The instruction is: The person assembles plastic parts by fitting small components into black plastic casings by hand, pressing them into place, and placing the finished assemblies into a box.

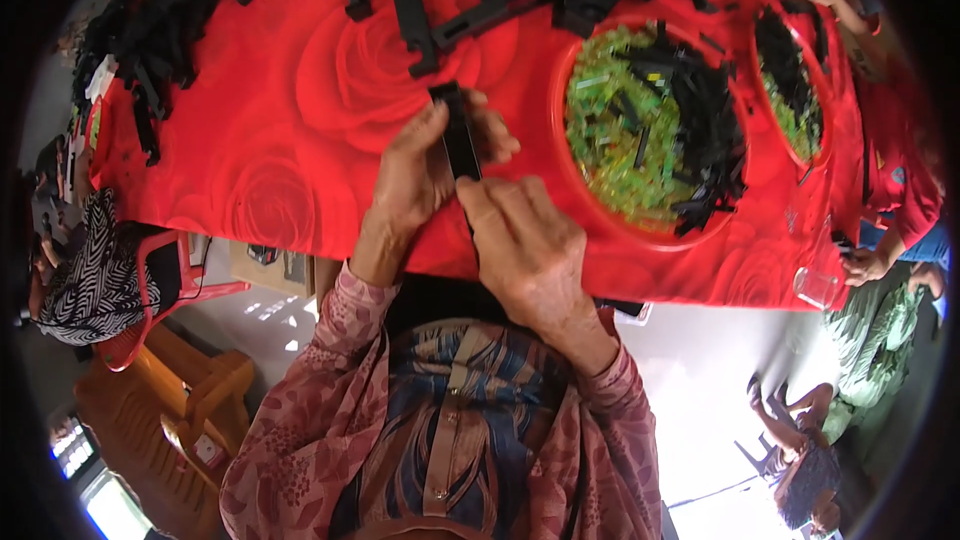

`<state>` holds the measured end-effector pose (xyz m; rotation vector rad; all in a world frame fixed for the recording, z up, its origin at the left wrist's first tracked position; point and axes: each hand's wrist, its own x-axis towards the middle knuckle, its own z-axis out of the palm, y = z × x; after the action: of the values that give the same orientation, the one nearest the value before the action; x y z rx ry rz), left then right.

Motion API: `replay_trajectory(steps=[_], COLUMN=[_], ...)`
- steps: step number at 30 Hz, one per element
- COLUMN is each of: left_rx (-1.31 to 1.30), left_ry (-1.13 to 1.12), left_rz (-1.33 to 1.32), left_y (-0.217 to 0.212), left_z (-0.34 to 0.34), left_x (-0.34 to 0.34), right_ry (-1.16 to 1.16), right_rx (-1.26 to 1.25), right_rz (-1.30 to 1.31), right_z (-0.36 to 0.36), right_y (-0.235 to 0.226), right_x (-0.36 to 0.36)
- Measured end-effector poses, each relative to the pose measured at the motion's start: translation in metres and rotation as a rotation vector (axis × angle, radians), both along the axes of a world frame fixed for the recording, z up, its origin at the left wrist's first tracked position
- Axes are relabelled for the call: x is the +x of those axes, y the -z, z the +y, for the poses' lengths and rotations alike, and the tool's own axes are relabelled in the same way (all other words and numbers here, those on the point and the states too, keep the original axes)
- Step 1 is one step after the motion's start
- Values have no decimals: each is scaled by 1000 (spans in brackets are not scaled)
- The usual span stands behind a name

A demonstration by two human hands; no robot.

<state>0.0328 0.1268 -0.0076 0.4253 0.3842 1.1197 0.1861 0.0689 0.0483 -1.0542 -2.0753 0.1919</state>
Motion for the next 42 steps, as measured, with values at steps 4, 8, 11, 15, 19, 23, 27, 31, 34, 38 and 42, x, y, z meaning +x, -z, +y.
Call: replay_trajectory(steps=[4, 8, 11, 15, 19, 23, 27, 31, 34, 38, 42], left_rx=[65, 165, 199, 172, 164, 149, 170, 216, 211, 193, 178], left_ry=[60, 8, -35, -60, -56, -26, 78, 59, 52, 91, 73], left_rz=[74, 543, 746, 716, 800, 915, 1001, 1053, 983, 986, 968], left_y=[-3, 0, -2, -6, -13, -33, -37, -20, -25, -25, -41], left_z=[-7, -10, -11, -9, -2, 0, 1, -1, -6, -1, 7], left_x=[4, 2, 1, 6, 8, 4, -1, -2, -3, -3, -2], right_ry=[-3, 28, -22, -63, -43, -58, -57, -87, -114, -128, -90], right_rx=[-34, -129, -219, -257, -241, -328, -457, -660, -729, -724, -625], right_rz=[-113, -171, -201, -179, -93, 16, 45, 105, 163, 264, 304], right_z=[7, 7, 7, 12, 20, 22, 20, 19, 20, 25, 30], right_y=[4, -1, -6, -15, -6, -9, -13, -22, -25, -17, -19], right_x=[-7, -8, -6, -4, -2, 0, 3, 4, 4, 4, 2])
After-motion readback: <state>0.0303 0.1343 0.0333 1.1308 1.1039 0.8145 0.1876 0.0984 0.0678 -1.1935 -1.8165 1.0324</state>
